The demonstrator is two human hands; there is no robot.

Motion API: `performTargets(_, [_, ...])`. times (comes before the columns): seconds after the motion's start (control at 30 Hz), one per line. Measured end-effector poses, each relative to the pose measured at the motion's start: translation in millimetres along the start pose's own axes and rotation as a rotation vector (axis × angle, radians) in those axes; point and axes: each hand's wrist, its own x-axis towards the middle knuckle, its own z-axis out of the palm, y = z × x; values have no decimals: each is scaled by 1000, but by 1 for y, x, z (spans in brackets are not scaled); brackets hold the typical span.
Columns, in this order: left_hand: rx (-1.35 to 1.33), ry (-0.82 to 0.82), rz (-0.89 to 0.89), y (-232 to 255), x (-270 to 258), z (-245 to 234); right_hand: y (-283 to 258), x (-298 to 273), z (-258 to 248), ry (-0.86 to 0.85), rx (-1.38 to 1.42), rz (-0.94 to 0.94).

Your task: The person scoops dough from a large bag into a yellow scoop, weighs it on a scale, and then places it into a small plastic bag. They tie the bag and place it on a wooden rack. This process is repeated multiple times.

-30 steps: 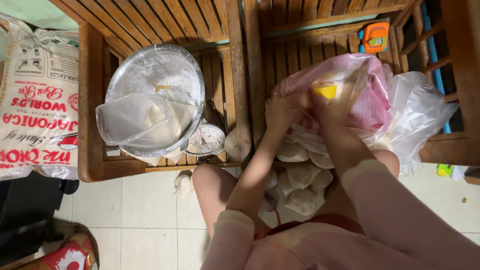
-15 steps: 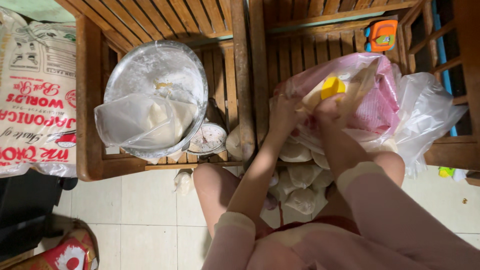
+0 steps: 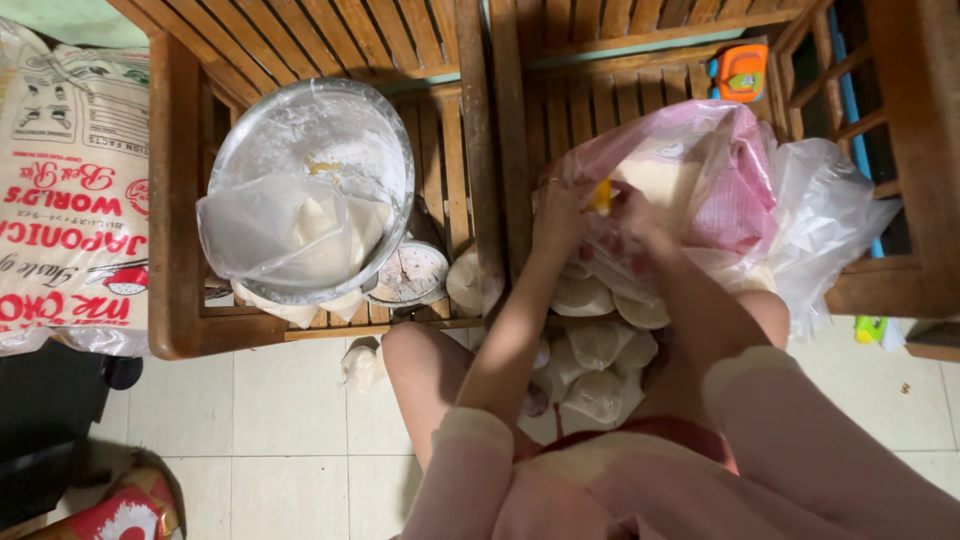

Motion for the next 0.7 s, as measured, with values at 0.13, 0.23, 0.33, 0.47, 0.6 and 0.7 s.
performTargets(0.13, [-1, -74, -62, -20, 0, 15, -10, -32, -42, 34, -383, -175])
performTargets(0.23, [33, 69, 165, -13, 0, 8, -23, -55, -71, 75, -510, -171])
performTargets(0.33, [20, 111, 182, 8, -9, -34, -42, -82, -91, 46, -362, -351])
performTargets(0.47, [-60, 291, 151, 40, -24, -127, -108, -128, -101, 101, -517, -450])
performTargets(0.6, [165, 556, 35, 55, -52, -229, -206, -192, -49, 12, -504, -459])
performTargets(0.7, [322, 782, -125, 58, -72, -286, -266, -249, 25, -87, -398, -449])
